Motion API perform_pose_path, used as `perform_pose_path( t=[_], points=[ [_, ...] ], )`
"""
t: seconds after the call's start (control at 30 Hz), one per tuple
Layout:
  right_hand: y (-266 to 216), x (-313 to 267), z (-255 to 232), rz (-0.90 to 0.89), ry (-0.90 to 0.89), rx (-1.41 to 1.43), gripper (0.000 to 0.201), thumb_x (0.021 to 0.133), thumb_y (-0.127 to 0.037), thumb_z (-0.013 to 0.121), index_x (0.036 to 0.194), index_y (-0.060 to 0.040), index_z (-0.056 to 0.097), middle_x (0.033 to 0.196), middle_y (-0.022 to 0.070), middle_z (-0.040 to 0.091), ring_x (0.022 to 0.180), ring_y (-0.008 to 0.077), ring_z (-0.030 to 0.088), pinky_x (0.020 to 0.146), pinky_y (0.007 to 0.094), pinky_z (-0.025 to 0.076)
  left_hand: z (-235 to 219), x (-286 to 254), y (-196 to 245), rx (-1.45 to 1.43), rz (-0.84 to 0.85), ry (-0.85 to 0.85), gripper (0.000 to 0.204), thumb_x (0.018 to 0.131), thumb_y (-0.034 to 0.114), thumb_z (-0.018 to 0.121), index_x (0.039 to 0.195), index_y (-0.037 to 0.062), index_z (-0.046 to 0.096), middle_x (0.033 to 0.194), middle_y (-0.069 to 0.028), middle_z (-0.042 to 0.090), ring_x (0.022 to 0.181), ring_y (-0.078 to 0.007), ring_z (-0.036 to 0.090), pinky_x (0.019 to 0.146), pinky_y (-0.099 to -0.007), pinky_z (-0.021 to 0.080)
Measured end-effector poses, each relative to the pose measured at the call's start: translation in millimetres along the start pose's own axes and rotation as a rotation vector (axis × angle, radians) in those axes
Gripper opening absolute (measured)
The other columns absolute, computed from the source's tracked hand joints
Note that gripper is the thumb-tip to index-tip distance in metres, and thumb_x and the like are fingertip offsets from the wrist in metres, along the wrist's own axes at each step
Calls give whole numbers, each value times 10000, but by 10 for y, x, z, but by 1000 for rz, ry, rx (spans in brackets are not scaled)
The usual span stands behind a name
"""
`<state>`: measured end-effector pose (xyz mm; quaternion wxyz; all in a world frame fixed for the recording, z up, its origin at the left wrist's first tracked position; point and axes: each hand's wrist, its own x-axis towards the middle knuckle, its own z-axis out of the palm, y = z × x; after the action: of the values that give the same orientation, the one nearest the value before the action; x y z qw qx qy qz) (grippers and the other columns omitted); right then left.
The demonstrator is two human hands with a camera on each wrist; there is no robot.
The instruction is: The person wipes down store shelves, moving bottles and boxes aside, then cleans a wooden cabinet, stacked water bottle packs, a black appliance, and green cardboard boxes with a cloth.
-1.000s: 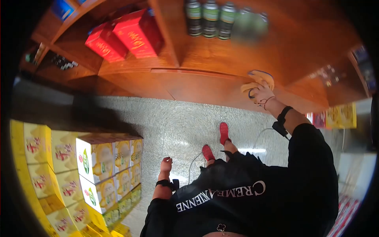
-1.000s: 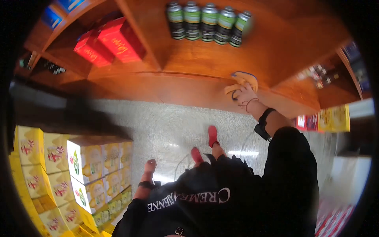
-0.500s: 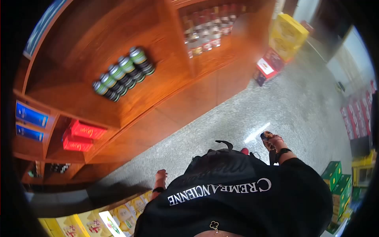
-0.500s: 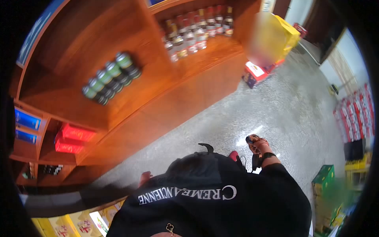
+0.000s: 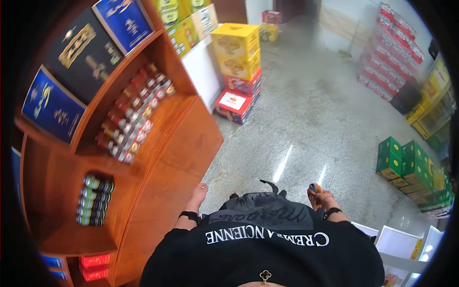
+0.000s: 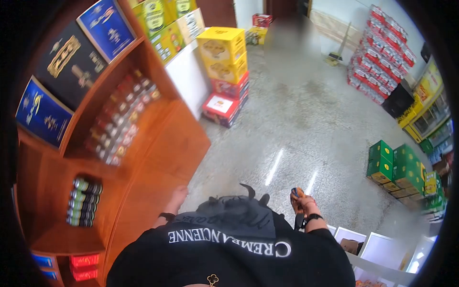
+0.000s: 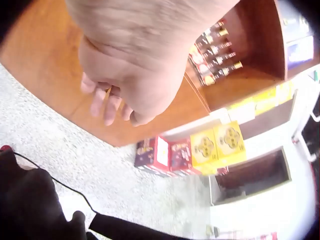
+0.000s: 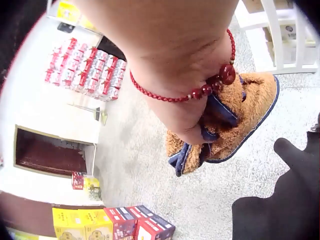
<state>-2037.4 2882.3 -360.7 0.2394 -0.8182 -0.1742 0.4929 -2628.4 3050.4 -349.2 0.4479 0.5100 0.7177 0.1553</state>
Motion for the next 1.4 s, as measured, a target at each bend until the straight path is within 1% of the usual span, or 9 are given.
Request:
perform_pose_path(
  t=[0.2,0.3,0.57,0.7,0.77,0.93,1.03,1.23,1.4],
  points=[
    [451,275,-453,151,44,212,209,760,-104,613,968,-79,612,778,110,631,618,263,613,520,425,496,636,1052,557,316,170,-113,341,824,260,584,1072,31,634,1038,-212,638,999,-347,600,866,-393,471],
    [144,186,-667,341,-27,208,234,776,-145,613,1002,-82,619,851,113,647,685,270,640,626,451,539,795,1506,952,331,84,-151,316,820,247,576,1033,25,651,1053,-229,630,1019,-357,591,886,-397,467],
    [-635,1177,-1693,167,167,208,284,753,-106,602,1033,-65,617,867,103,654,717,254,647,640,397,540,1554,2686,2215,787,163,-266,335,822,240,491,970,1,672,1029,-240,631,1005,-387,591,882,-436,464],
    [-975,1617,-2260,8,290,221,311,741,-86,597,1049,-56,617,875,98,657,733,246,651,647,369,540,2443,3543,3227,775,296,-276,323,817,218,479,920,-20,671,1014,-246,627,970,-400,597,845,-468,475],
    [-1252,1580,-2435,26,339,327,301,737,-68,589,1037,-53,615,849,85,654,708,228,644,614,353,533,2766,3685,4285,954,554,-444,318,822,243,491,925,2,672,1014,-246,626,948,-402,601,836,-467,479],
    [-1445,1743,-2707,142,392,445,269,738,-59,585,1005,-57,611,798,72,642,649,209,626,556,344,515,3901,3937,6084,511,631,-344,341,840,292,517,1068,74,645,1061,-204,632,998,-371,592,880,-434,463],
    [-1175,2097,-3005,263,392,469,253,739,-64,586,991,-60,609,776,72,634,619,206,615,532,345,505,4670,4245,6501,494,814,-363,361,846,309,520,1097,75,633,1089,-191,629,1040,-359,578,902,-426,451],
    [-936,2956,-4163,465,374,479,221,742,-73,589,962,-68,605,731,70,619,559,201,592,485,347,484,5295,4391,6774,872,606,-558,328,819,283,495,986,56,663,1034,-219,634,995,-392,586,855,-469,460],
    [-935,3904,-5306,500,349,429,194,745,-81,592,938,-75,601,694,68,606,509,197,573,445,349,466,5717,5015,7097,850,573,-388,345,821,293,490,983,44,664,1016,-234,632,991,-394,587,860,-448,468]
  ],
)
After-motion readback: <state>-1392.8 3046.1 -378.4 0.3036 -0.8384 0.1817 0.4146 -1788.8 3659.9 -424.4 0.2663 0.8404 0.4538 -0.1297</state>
